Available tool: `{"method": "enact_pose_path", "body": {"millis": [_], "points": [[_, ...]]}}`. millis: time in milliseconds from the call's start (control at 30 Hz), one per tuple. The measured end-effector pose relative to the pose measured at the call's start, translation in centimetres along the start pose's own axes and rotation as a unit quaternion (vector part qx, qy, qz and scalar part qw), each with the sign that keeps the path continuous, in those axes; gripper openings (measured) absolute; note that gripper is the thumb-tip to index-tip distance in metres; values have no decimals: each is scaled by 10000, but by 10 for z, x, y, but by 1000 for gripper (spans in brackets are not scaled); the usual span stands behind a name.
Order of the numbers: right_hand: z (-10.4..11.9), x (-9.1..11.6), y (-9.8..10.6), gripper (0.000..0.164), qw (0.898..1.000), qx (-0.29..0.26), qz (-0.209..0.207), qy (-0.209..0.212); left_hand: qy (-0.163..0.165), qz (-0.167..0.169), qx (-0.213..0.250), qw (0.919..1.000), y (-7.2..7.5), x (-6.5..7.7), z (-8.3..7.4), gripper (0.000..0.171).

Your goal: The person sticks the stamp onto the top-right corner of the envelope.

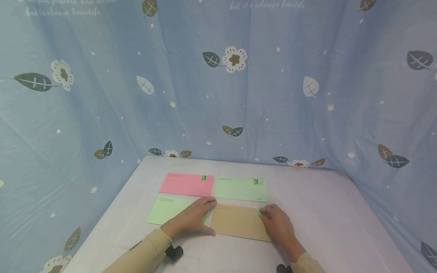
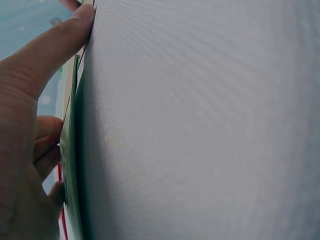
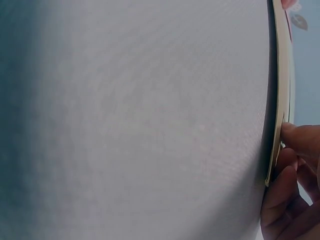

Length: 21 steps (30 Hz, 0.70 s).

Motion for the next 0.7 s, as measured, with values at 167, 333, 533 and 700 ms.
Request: {"method": "enact_pose_path", "body": {"millis": [167,333,533,700], "points": [[-1,0,0,21,10000,-13,5,-7,16,20,0,10000,-1,0,1,112],[-1,0,0,20,10000,-27,27,-37,-1,9,41,10000,-1,1,0,111],[1,1,0,20,10000,4,9,34,39,14,122,9999,-1,2,1,110],[1,0,1,18,10000,-18,4,61,36,21,85,10000,-2,1,2,111]]}}
Point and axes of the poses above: each hand's wrist, its own x-axis away from the middle knuckle, its own y-axis out of the back of the hand, z = x × y, the point moved 7 cm from there along -x, towards the middle knuckle, and after that the axes turned 7 degrees about z, right-handed, at the moved point
